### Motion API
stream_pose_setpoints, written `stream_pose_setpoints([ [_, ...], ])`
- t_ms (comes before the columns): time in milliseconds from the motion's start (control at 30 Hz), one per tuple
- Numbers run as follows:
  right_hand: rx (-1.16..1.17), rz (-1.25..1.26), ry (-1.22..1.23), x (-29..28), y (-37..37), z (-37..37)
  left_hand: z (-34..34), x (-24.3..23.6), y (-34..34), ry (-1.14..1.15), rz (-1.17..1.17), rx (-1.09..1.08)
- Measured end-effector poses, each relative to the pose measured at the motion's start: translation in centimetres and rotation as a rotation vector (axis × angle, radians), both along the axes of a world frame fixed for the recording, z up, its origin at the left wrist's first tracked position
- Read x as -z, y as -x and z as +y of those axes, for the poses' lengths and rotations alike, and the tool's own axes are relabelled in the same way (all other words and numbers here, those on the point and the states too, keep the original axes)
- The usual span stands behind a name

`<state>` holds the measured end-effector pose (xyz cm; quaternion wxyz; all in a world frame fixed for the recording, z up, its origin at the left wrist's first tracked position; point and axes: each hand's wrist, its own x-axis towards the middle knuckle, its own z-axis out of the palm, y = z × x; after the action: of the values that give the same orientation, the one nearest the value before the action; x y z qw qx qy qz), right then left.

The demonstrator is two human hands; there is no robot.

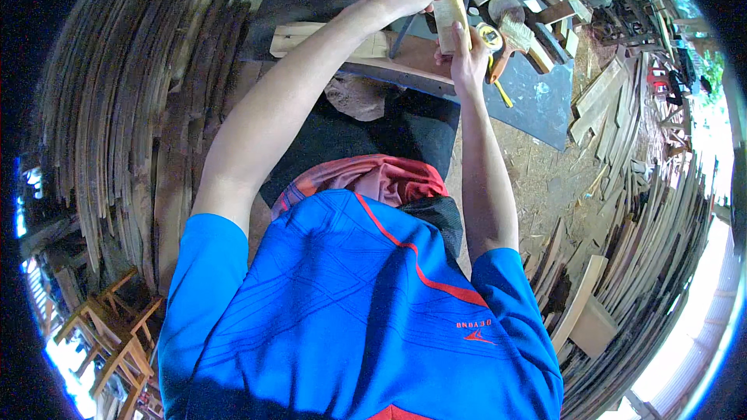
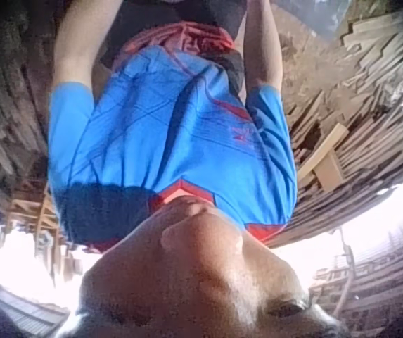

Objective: Carving a piece of wood using a chisel and a wooden mallet at a workshop.

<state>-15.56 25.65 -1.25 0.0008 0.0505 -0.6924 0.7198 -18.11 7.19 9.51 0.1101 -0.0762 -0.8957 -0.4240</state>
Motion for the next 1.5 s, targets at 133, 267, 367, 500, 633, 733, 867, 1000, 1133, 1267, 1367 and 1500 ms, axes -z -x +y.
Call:
stream_pose_setpoints([
  [133,0.025,-0.007,-0.035,-0.1,-0.2,0.0,0.6,1.7,0.5,0.011,0.043,-0.034],
  [267,0.022,-0.026,-0.023,-0.2,-0.2,-0.1,0.3,1.8,0.9,0.012,0.078,-0.007],
  [367,0.029,-0.023,-0.021,0.3,-0.1,0.1,0.3,0.2,0.2,-0.016,0.041,-0.014],
  [500,0.03,-0.005,-0.011,0.4,0.2,0.1,0.5,-0.4,-0.6,-0.075,0.151,-0.077],
  [633,0.024,-0.044,0.012,0.5,0.1,0.0,0.1,-1.4,-1.2,0.037,-0.008,0.004],
  [733,0.007,-0.016,-0.012,0.0,0.0,-0.1,0.2,1.5,0.3,0.098,0.111,-0.014],
  [867,0.017,-0.045,0.002,0.1,-0.2,0.0,0.2,1.5,-0.1,-0.02,0.085,-0.007],
  [1000,0.021,-0.018,-0.011,0.0,-0.4,0.0,0.2,1.0,-0.8,-0.084,0.061,0.012],
  [1133,0.018,-0.029,-0.021,-0.3,-0.3,0.0,0.1,0.8,-1.1,-0.055,0.091,-0.01],
  [1267,0.023,-0.011,-0.02,-0.1,0.0,0.1,0.1,1.4,-0.7,-0.042,0.061,-0.04],
  [1367,0.033,-0.028,-0.039,0.4,0.6,0.0,-0.1,1.7,-0.8,-0.181,0.046,-0.076],
  [1500,0.0,-0.008,0.066,0.7,0.3,-0.4,-0.2,0.9,-2.6,-0.011,0.031,-0.086],
])
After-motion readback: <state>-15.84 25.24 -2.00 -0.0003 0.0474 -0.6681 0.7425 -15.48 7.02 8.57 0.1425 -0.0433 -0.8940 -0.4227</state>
